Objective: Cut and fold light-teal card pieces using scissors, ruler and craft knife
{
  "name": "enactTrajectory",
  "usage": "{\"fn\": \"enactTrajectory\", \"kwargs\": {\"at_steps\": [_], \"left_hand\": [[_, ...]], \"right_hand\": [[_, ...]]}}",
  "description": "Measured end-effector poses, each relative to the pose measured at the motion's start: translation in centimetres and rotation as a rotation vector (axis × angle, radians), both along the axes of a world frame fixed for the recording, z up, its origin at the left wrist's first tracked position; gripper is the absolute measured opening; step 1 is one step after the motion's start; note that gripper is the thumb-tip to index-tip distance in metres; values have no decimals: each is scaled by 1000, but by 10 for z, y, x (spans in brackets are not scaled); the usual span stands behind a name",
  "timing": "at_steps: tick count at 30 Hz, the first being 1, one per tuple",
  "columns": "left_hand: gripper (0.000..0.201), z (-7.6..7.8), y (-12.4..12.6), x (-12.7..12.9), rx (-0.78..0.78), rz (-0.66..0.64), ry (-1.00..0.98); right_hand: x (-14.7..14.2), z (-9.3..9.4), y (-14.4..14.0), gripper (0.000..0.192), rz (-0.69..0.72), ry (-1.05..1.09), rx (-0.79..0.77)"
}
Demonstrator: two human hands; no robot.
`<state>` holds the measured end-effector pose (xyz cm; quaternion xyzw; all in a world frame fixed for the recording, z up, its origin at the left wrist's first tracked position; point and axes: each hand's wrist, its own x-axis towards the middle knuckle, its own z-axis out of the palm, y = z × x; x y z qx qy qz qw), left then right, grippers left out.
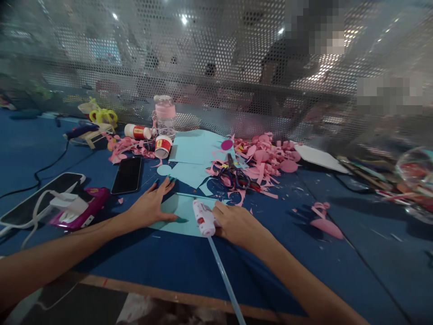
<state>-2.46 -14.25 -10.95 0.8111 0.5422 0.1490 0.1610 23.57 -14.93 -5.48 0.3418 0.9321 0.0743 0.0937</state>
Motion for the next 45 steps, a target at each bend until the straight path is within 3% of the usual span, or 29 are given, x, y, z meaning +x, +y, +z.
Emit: {"fn": "enactTrajectory", "kwargs": {"at_steps": [7,11,15,20,25,29,32,38,42,45], "left_hand": [[114,2,-2,0,21,-16,11],[106,5,-3,2,69,-39,96],[83,8,-6,3,221,-222,176],[60,12,-13,11,268,-386,184],[63,10,-10,14,229,-401,173],[70,12,0,6,205,-471,171],[75,19,6,0,174,-537,168],[79,26,3,0,145,-477,210],[75,26,0,13,138,-369,264],[84,24,2,20,135,-319,271]], "right_hand": [[35,1,-8,14,-37,118,48],[72,1,-7,18,-250,150,197],[106,-5,-3,32,-499,-27,451],[127,-20,6,49,-551,5,505],[98,-8,2,57,-485,316,429],[39,6,-2,56,-159,475,128],[2,-3,5,56,-27,473,15],[-25,-32,10,49,-126,405,-50],[-27,-38,7,49,-158,419,-57],[-28,-38,7,49,-176,439,-57]]}}
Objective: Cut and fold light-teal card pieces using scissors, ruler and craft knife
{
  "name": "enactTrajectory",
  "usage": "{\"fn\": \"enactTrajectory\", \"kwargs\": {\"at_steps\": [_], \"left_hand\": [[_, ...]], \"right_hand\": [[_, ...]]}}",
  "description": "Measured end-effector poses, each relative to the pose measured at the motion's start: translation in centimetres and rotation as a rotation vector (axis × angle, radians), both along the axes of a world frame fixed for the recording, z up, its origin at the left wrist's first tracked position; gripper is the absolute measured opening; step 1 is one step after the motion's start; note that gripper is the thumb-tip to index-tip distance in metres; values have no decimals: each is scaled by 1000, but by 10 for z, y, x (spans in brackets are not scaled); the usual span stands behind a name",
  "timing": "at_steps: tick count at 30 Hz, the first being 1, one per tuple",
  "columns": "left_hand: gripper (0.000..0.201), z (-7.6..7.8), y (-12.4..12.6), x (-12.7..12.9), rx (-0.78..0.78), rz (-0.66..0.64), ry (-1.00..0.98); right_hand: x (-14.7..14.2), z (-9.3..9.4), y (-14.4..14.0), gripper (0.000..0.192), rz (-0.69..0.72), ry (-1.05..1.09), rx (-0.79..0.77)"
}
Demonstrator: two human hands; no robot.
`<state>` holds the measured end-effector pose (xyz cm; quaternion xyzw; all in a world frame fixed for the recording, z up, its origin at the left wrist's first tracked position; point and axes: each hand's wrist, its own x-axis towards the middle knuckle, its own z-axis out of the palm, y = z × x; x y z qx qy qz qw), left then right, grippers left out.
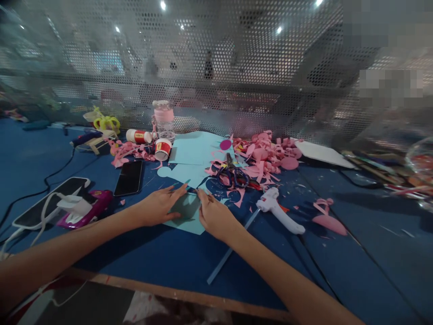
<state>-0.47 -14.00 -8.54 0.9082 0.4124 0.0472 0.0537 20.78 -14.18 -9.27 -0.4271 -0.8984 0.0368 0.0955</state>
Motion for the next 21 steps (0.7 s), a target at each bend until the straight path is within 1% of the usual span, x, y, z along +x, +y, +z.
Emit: {"fn": "enactTrajectory", "kwargs": {"at_steps": [5,11,15,18,21], "left_hand": [[91,-4,4,2,-10,9,-13],[94,-3,5,1,-59,39,-42],[102,-3,4,1,-62,41,-55],[103,-4,4,1,-50,38,-49],[103,-5,4,1,-39,33,-47]], "right_hand": [[-1,-1,1,52,3,51,-11],[-3,-5,2,59,-40,64,22],[-4,-5,1,63,-54,91,-14],[-4,-3,1,63,-67,101,-43],[-5,-3,0,62,-73,88,-41]]}}
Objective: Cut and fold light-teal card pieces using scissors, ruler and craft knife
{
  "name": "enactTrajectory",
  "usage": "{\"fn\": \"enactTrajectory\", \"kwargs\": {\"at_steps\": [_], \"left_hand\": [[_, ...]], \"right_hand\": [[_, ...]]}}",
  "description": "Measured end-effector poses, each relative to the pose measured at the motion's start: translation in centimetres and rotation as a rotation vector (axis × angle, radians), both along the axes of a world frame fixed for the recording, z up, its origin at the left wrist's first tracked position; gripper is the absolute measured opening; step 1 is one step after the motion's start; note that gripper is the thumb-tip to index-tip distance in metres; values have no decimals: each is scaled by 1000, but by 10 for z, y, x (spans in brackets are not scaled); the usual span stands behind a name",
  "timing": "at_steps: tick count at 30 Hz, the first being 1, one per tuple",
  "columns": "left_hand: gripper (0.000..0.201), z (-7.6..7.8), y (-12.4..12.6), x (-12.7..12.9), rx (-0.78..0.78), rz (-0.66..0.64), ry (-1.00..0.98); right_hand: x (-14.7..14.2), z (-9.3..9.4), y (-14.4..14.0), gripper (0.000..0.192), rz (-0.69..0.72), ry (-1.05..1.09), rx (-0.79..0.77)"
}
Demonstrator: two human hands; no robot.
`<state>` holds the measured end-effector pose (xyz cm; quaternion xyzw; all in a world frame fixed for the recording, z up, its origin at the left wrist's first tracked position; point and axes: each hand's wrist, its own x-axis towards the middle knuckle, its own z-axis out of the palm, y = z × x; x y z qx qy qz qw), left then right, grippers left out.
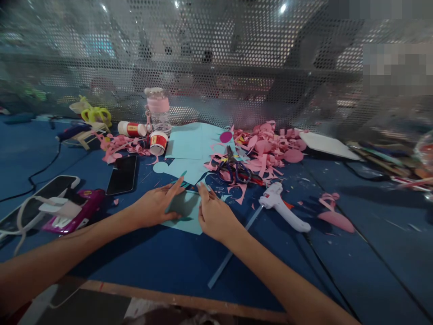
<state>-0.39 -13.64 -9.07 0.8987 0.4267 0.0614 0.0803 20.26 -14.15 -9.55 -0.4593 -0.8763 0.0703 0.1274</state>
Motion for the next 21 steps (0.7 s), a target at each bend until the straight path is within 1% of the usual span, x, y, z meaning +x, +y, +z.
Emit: {"fn": "enactTrajectory", "kwargs": {"at_steps": [9,11,16,21], "left_hand": [[99,0,-2,1,24,-19,3],[98,-2,-3,1,37,-29,-11],[98,-9,-7,0,104,2,-52],[96,-8,-11,2,75,-1,-42]], "right_hand": [[-1,1,-1,59,12,-77,0],[-1,1,-1,58,10,-93,1],[-2,1,-2,56,22,-89,32],[-1,-1,-2,58,26,-87,26]]}}
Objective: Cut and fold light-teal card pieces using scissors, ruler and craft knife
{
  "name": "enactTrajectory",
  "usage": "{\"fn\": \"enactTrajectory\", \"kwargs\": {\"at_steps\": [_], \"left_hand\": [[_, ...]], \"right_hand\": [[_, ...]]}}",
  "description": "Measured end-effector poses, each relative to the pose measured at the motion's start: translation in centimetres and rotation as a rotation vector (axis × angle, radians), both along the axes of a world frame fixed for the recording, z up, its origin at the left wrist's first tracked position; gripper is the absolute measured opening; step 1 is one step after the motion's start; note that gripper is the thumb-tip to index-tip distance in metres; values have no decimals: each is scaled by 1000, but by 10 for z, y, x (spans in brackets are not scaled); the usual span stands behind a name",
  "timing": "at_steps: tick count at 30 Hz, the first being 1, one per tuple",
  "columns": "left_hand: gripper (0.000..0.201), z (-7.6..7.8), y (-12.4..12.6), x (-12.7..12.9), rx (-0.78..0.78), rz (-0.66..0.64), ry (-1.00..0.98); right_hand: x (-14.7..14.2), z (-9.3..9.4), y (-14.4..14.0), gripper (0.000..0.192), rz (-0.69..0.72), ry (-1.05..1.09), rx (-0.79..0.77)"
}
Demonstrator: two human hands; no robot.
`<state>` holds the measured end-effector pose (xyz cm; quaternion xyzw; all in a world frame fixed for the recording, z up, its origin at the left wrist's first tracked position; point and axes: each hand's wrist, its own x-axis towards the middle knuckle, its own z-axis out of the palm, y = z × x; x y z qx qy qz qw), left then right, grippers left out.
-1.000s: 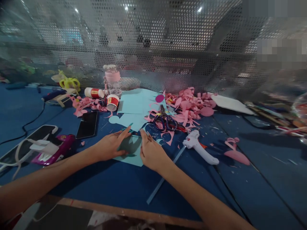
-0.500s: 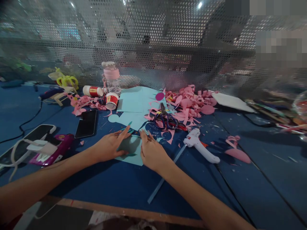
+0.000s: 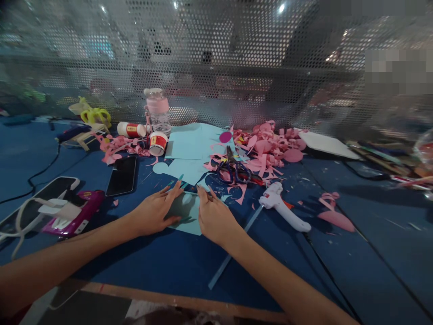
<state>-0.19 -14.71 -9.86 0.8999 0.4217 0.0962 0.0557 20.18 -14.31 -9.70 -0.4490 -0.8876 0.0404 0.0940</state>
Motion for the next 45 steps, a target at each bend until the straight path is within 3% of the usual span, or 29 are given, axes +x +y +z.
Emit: {"fn": "enactTrajectory", "kwargs": {"at_steps": [14,19,27,40,45], "left_hand": [[96,-1,-2,0,71,-10,84],[102,0,9,-8,218,158,-6],[100,-8,1,5,-9,-5,19],[101,-4,-2,8,-12,5,61],[98,-5,-1,9,-25,24,74]], "right_hand": [[0,-1,0,68,20,8,39],[-2,3,0,69,44,-25,13],[-3,1,-2,71,40,-101,31],[-4,3,-3,86,30,-15,-30],[-5,5,-2,83,7,-22,-13]]}}
